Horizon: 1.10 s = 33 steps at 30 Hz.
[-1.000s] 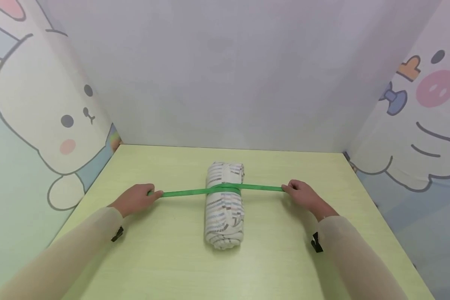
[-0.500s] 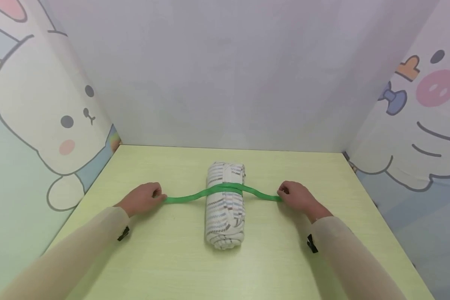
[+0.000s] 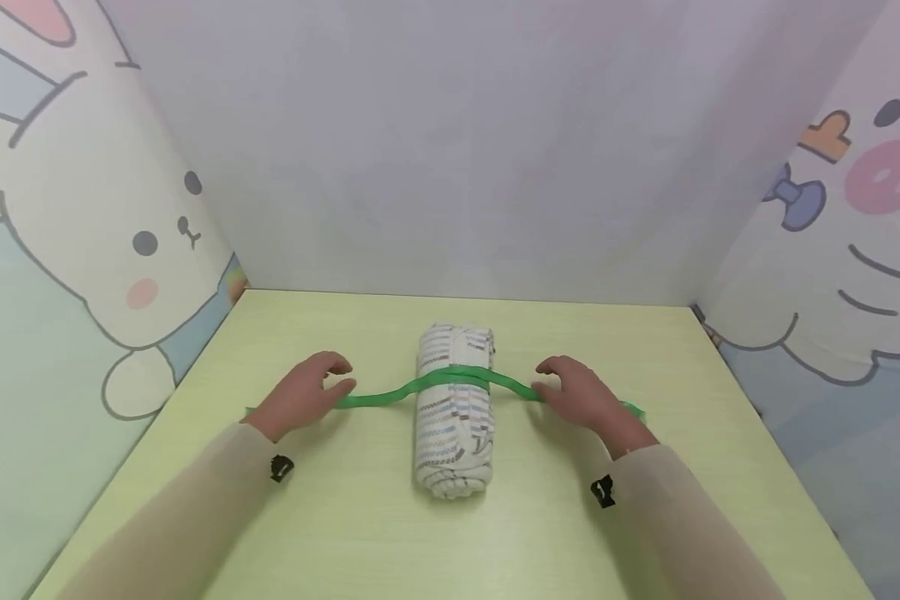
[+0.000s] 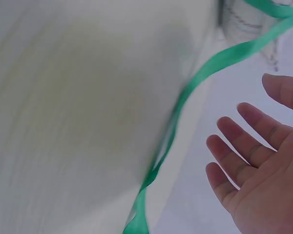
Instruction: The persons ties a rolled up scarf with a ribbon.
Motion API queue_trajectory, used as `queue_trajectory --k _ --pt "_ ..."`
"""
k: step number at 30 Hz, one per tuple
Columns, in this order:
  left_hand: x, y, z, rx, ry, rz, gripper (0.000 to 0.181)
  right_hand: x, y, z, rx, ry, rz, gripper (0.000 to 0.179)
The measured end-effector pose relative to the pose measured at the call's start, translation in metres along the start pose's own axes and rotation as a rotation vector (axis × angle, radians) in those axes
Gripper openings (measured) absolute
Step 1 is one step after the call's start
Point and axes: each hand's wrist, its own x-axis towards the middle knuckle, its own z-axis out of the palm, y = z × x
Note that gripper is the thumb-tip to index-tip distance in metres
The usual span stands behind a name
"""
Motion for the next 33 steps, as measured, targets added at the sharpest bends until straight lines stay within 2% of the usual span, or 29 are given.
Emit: queue_trajectory --k 6,9,14,18,22,27,33 --pt "-0.003 0.03 0.019 -0.261 0.066 0.047 0.038 -0.007 -0.022 0.009 0.164 0.069 0.004 0.045" --pt "-0.008 0.042 0.026 -0.353 0.091 0.028 0.035 -0.01 -0.031 0.019 0.222 0.093 0.014 0.045" --pt "-0.012 0.049 0.035 -0.517 0.174 0.003 0.029 -0.015 -0.04 0.037 0.338 0.139 0.015 0.041" --pt "-0.01 0.052 0.045 -0.637 0.221 -0.012 0.032 -0.018 -0.046 0.049 0.421 0.201 0.032 0.035" --pt "-0.011 0.057 0.055 -0.739 0.249 -0.09 0.035 -0.021 -0.052 0.057 0.492 0.236 0.043 0.033" --pt "-0.014 0.066 0.068 -0.84 0.229 -0.191 0.038 -0.025 -0.058 0.064 0.54 0.186 0.054 0.034" --pt "-0.018 0.076 0.083 -0.905 0.18 -0.246 0.037 -0.024 -0.058 0.067 0.656 0.069 0.119 0.041"
